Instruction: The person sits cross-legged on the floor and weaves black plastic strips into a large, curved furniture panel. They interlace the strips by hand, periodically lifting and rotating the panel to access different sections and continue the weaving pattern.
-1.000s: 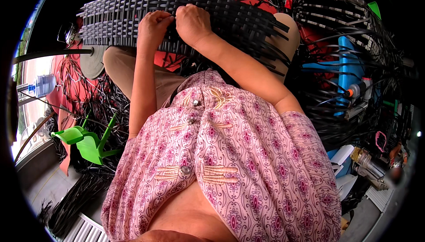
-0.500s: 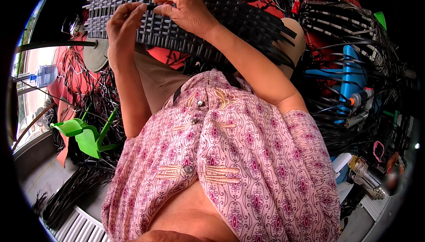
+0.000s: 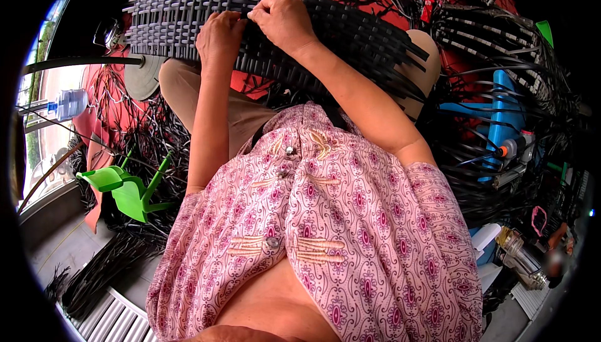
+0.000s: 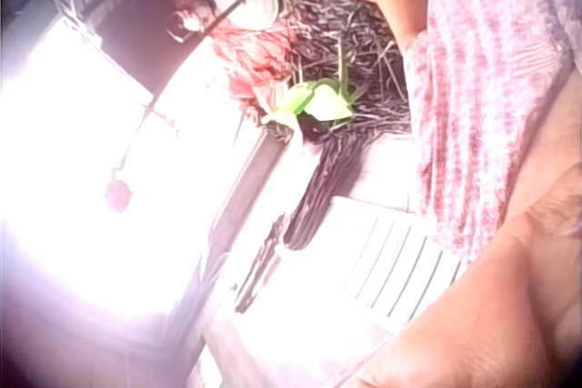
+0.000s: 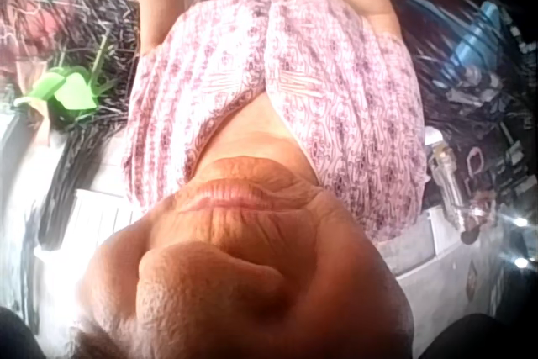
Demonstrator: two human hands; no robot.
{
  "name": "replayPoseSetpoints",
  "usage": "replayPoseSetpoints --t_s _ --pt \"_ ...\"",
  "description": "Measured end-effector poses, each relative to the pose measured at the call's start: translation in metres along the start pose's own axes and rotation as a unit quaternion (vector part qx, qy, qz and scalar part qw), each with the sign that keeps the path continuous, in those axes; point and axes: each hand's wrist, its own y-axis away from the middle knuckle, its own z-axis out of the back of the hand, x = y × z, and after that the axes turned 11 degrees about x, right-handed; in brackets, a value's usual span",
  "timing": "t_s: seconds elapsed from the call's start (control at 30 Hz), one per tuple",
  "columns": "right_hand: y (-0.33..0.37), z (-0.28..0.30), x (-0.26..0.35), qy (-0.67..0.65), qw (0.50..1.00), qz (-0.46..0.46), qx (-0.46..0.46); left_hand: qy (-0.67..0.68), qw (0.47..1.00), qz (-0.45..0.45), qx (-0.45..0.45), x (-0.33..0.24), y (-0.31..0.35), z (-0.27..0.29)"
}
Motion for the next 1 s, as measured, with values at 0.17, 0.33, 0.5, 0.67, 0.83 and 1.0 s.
replayPoseSetpoints --t_s 0.17,0.33,0.5,0.67,0.83,1.0 --pt "0.000 -0.006 0.003 0.093 0.996 -0.016 0.004 -0.052 0.999 -0.008 -0.012 -0.001 -0.004 -0.004" --pt "-0.004 -0.009 0.001 0.143 0.989 -0.025 0.013 0.026 0.998 -0.057 -0.033 0.009 -0.004 -0.008" --pt "-0.007 -0.010 0.006 0.171 0.982 -0.052 0.052 0.079 0.995 -0.045 -0.038 0.007 -0.002 -0.011" --pt "-0.014 -0.013 0.017 0.229 0.966 -0.079 0.096 0.124 0.991 -0.044 -0.031 0.009 0.001 -0.012" --pt "-0.017 -0.017 0.018 0.271 0.956 -0.077 0.086 0.062 0.997 -0.053 0.006 0.010 -0.004 -0.015" --pt "-0.015 -0.022 0.009 0.258 0.961 -0.062 0.077 0.050 0.996 -0.071 0.033 0.021 -0.009 -0.017"
